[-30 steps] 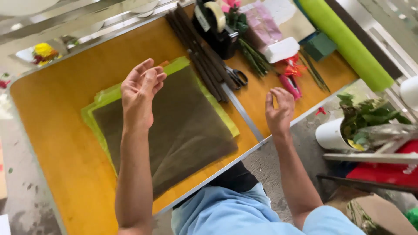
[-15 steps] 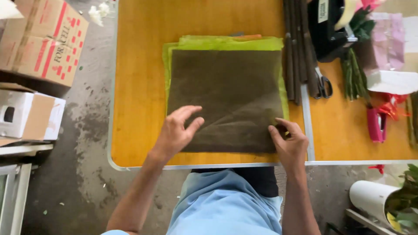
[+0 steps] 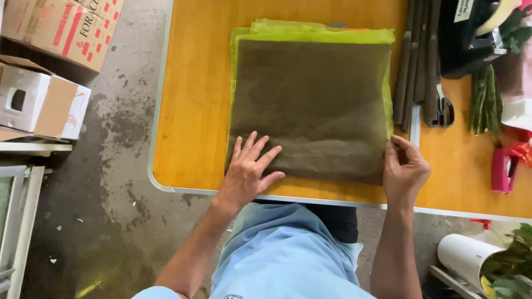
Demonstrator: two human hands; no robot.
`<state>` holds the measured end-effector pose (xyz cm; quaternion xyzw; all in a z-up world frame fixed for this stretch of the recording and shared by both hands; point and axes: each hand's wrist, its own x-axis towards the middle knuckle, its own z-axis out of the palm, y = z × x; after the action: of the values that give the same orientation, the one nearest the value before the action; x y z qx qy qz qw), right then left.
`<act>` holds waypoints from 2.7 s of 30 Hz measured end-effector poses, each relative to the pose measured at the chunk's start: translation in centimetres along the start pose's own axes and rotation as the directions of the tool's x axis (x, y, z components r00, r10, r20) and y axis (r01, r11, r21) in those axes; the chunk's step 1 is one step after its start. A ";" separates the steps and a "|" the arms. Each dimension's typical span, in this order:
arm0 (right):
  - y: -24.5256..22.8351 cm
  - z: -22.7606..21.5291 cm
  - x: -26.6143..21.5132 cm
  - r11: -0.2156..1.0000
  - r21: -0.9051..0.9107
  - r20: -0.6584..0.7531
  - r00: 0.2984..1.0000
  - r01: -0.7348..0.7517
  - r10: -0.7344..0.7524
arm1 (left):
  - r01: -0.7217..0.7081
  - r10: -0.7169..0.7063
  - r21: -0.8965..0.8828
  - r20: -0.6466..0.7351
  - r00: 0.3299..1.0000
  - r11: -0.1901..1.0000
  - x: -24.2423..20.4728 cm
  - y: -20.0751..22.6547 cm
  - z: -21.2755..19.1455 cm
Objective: The person folds a dark brown sheet of paper around a thin stick, secures it with tape, and sets it aside. They repeat this process with a second sheet. Finally, they fold a bright green sheet of paper into a smaller rectangle.
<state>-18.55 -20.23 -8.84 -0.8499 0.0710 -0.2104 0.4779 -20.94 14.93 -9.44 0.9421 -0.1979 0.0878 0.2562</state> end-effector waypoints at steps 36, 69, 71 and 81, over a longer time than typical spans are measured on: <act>-1.2 0.2 2.5 0.758 0.418 0.285 0.864 -0.502 0.415 | 0.130 -0.129 -0.111 0.015 0.991 0.985 0.2 -0.9 -2.6; -0.1 0.4 7.0 0.995 0.087 0.309 0.948 0.049 -0.073 | 0.435 -0.343 -0.609 0.269 0.900 0.663 2.8 -4.5 -9.8; 0.5 1.3 8.4 0.998 0.035 0.313 0.948 0.049 -0.057 | 0.449 -0.342 -0.741 0.307 0.888 0.499 3.5 -6.4 -8.9; 8.7 5.2 14.0 0.980 -0.191 0.247 0.969 0.060 -0.011 | 0.497 -0.624 -0.800 0.206 0.754 0.336 10.9 -9.7 -3.9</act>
<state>-3.04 -25.30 -14.47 -0.9136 0.0167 -0.1046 0.3927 -7.26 21.06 -7.58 0.7108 0.1402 -0.0431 0.6879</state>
